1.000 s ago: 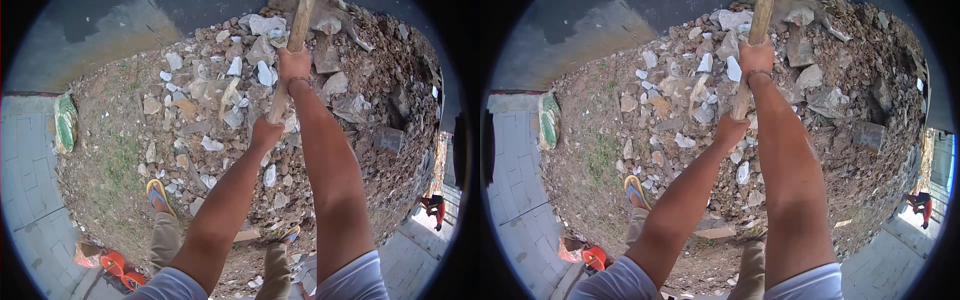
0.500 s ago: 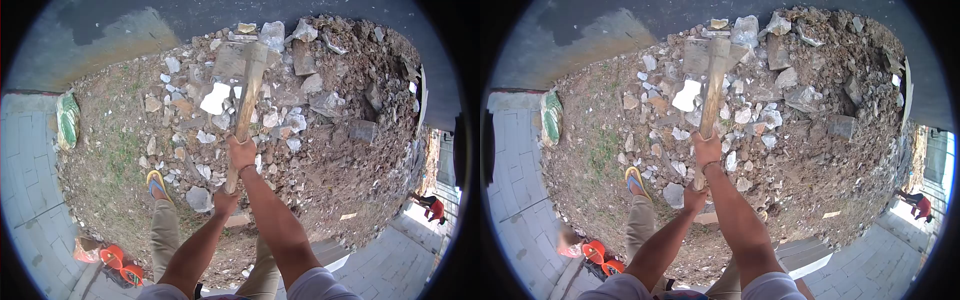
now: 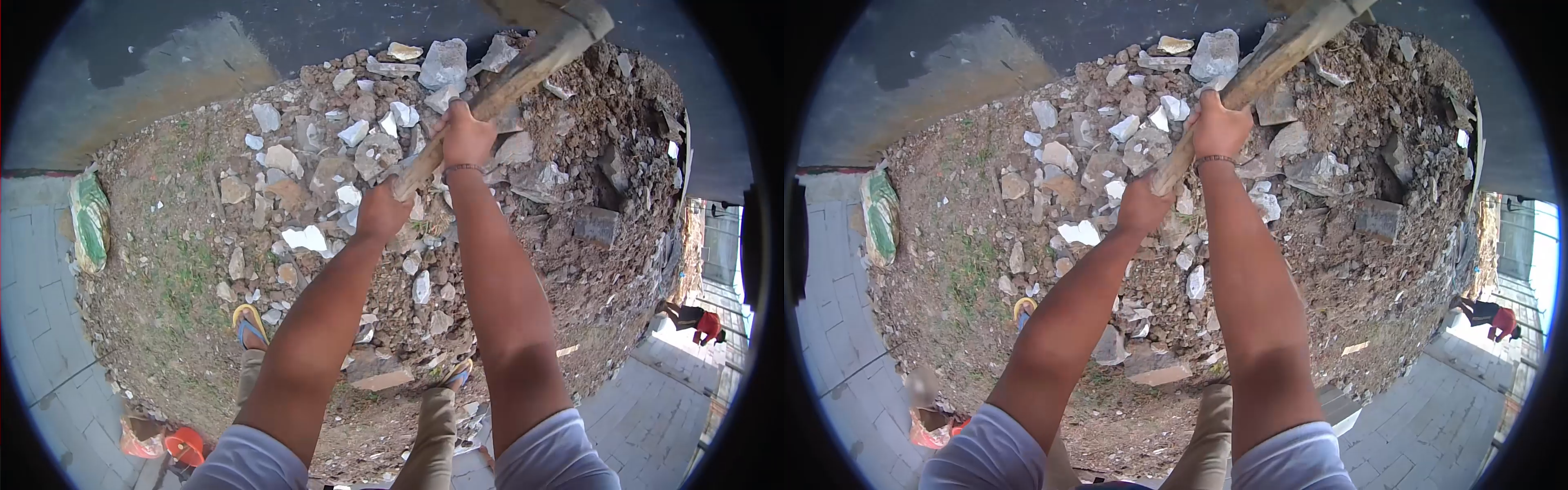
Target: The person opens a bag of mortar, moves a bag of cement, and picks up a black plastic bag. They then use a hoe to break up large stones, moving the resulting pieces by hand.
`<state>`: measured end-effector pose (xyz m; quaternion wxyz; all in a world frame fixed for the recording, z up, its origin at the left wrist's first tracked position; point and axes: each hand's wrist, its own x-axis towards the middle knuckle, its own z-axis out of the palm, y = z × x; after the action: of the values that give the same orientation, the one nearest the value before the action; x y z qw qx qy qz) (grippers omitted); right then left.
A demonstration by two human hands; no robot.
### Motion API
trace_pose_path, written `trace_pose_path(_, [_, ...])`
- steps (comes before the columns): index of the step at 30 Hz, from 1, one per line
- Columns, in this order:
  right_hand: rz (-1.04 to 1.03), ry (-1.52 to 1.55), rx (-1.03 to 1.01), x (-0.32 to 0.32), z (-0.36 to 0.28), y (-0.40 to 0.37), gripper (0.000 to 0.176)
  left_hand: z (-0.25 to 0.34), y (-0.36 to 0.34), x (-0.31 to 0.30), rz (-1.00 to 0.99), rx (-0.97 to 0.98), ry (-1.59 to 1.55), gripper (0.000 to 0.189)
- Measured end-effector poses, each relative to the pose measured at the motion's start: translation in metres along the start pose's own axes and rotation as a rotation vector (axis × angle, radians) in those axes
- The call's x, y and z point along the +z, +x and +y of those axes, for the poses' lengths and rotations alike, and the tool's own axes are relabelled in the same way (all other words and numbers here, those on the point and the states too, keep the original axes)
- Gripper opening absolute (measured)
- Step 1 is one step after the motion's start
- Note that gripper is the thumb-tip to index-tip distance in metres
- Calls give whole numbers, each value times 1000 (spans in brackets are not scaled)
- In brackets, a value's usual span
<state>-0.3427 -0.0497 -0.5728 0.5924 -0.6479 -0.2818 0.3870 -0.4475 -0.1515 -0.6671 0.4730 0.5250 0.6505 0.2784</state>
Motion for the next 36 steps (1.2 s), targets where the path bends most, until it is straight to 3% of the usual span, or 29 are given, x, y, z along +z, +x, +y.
trace_pose_path(1, [43, -125, 155, 7, 34, 10, 20, -25, -14, 0, -84, -122, -18, 36])
trace_pose_path(2, [-59, -302, 232, 12, 53, 15, 26, -42, -33, -4, -103, -138, -1, 36])
trace_pose_path(3, [-23, -413, 123, 19, 96, 22, 36, -49, -39, -13, -98, -163, -5, 37])
trace_pose_path(5, [3, -655, 120, 20, 101, -38, 42, -60, -89, -13, -127, -314, -84, 38])
trace_pose_path(6, [10, -577, 59, 15, 90, -66, 43, -65, -103, -18, -140, -379, -127, 38])
trace_pose_path(7, [-75, -700, -57, 1, 113, -71, 36, -71, -117, -13, -65, -306, -87, 38])
trace_pose_path(9, [-89, -389, 242, -17, 63, -112, 28, -66, -166, -8, -17, -311, -16, 37])
trace_pose_path(11, [-86, -261, 430, -49, 80, -135, 25, -57, -209, 1, -59, -417, -31, 34])
trace_pose_path(13, [-143, -299, 464, -88, 111, -154, 23, -47, -252, 10, -90, -510, -19, 36])
trace_pose_path(15, [-218, -195, 636, -118, 75, -190, 18, -30, -303, 15, -83, -536, 40, 38])
trace_pose_path(19, [-222, -111, 592, -161, 34, -258, 10, -36, -378, 19, -97, -517, 27, 35])
trace_pose_path(22, [-133, -28, 445, -157, 9, -263, 8, -41, -350, 8, -190, -442, 93, 34])
trace_pose_path(24, [16, 93, 364, -124, -6, -233, 9, -34, -292, -11, -162, -259, 61, 35])
trace_pose_path(27, [153, -17, 338, -84, 25, -177, 15, -46, -213, -54, -233, -153, 66, 40])
trace_pose_path(29, [218, -106, 342, -59, 70, -169, 17, -59, -186, -94, -473, -235, 180, 42])
trace_pose_path(31, [306, -244, 667, -29, 102, -184, 20, -82, -191, -136, -531, -285, 219, 41])
trace_pose_path(34, [290, -233, 756, 24, 129, -226, 17, -114, -189, -209, -713, -360, 273, 41])
trace_pose_path(36, [269, -208, 808, 51, 146, -239, 17, -120, -189, -248, -656, -366, 253, 42])
